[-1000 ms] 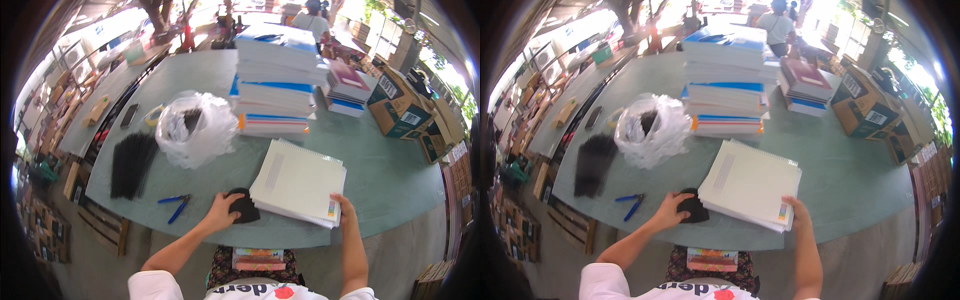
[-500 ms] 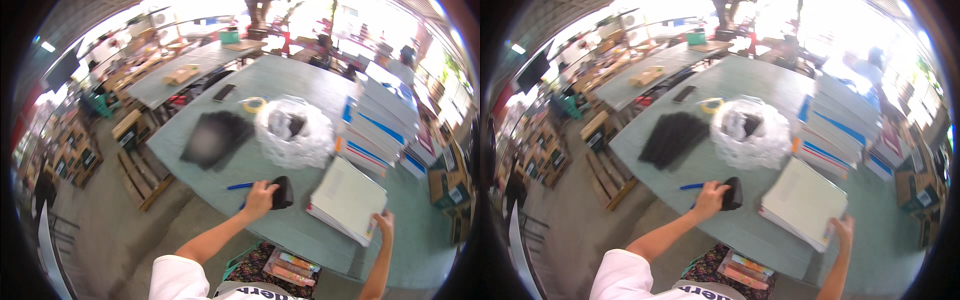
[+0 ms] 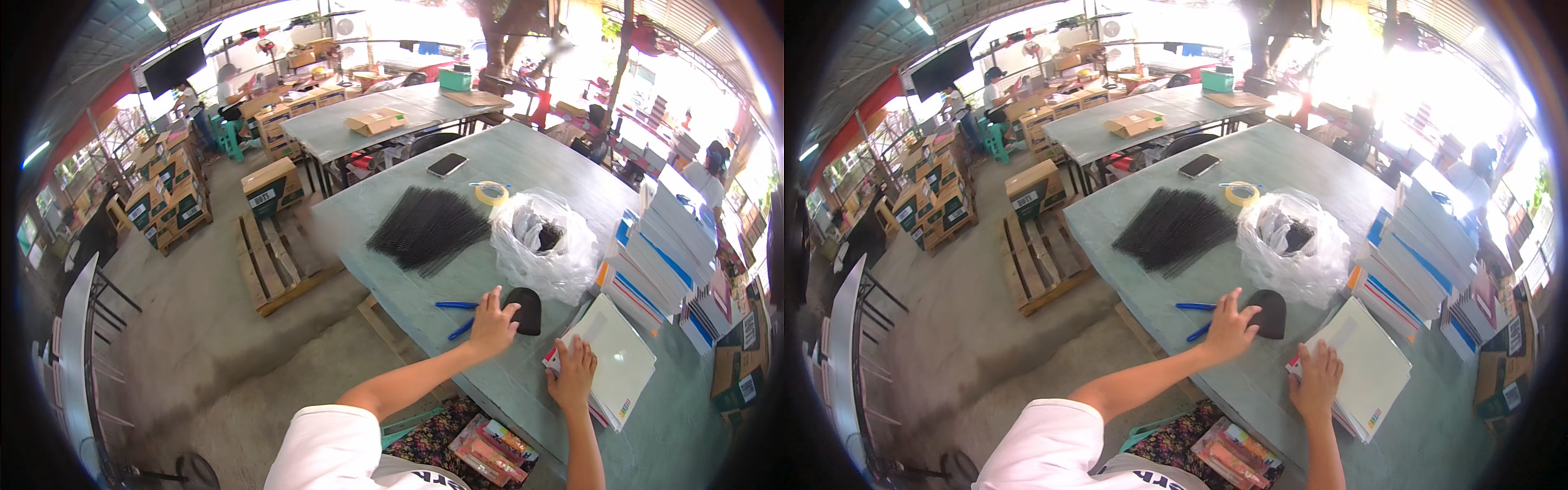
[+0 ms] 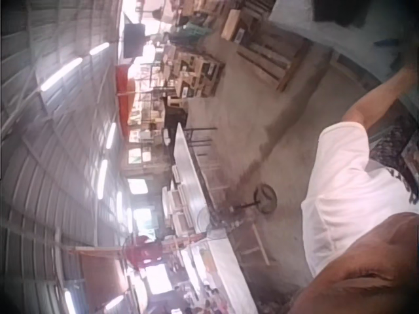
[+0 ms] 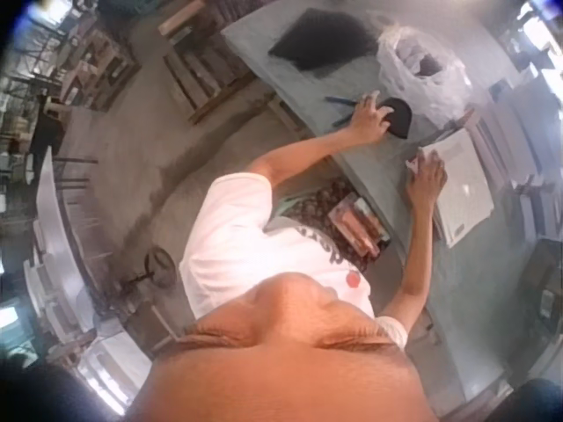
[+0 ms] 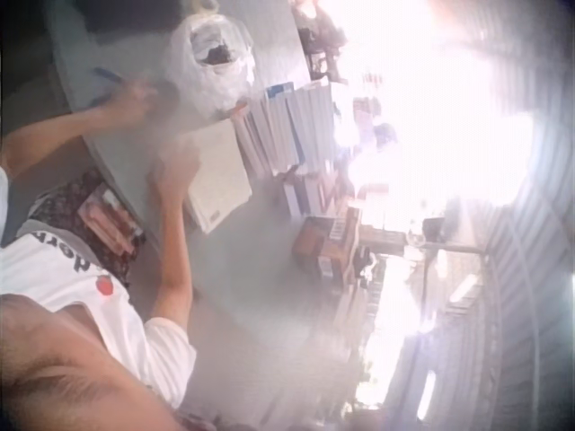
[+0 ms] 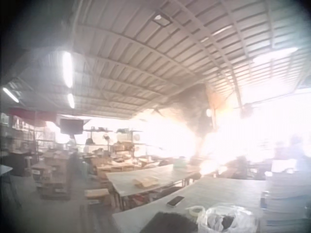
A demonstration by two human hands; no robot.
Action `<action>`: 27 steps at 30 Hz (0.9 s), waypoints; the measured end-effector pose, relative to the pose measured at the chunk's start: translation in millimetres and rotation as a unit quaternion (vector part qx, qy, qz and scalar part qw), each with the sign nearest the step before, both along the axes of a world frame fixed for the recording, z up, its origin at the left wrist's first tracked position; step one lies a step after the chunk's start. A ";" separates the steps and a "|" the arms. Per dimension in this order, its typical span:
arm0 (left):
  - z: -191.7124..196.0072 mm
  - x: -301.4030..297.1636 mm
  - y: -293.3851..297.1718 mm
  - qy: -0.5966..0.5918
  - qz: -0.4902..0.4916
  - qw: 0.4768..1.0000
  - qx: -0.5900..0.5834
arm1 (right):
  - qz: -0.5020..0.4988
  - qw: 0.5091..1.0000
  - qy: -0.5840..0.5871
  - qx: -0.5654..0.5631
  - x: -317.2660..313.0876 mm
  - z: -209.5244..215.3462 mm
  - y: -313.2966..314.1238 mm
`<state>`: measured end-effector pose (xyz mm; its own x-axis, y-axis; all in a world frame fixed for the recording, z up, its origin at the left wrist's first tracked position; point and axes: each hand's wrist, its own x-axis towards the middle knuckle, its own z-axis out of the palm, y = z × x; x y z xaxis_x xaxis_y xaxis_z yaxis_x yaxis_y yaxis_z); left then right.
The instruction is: The person assembles notebooks by threading plastic spirals through the perforated edges of various colored notebook covers and paper stacks, then uses a blue tool to cut the excess spiral.
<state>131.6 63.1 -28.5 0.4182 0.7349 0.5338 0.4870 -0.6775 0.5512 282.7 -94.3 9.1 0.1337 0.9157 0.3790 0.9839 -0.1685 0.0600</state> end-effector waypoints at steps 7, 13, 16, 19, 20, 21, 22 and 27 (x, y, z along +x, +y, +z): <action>10.8 -66.3 -22.7 -0.024 -0.069 0.997 -0.012 | 0.010 0.994 0.099 -0.042 7.3 11.4 17.9; 19.6 -50.7 -45.4 -0.044 -0.162 0.983 -0.072 | 0.001 0.995 0.053 -0.087 29.4 25.5 0.1; 21.8 -51.8 -52.8 -0.045 -0.180 0.978 -0.091 | 0.009 0.983 0.147 -0.109 40.8 29.2 -7.7; 18.5 -56.0 -64.7 -0.041 -0.217 0.957 -0.187 | 0.016 0.986 0.156 -0.051 43.9 19.9 -13.1; 17.7 -57.8 -69.2 -0.037 -0.245 0.931 -0.267 | -0.030 0.985 0.167 -0.032 43.0 27.5 -11.6; 18.7 -54.9 -75.0 -0.039 -0.246 0.931 -0.267 | -0.075 0.981 0.176 -0.011 38.9 45.3 -7.7; 20.4 -47.3 -85.1 -0.063 -0.269 0.887 -0.370 | -0.096 0.970 0.216 0.059 37.9 69.1 -11.8; 12.8 -1.9 -89.9 -0.359 -0.278 0.572 -0.683 | 0.047 0.715 0.573 0.399 12.7 157.6 -50.3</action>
<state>129.7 -26.8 -15.7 0.8235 0.5315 -0.1984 -0.2791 0.6840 0.6740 295.4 -144.6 166.7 0.7267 0.4950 0.4762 0.3193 0.3704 -0.8723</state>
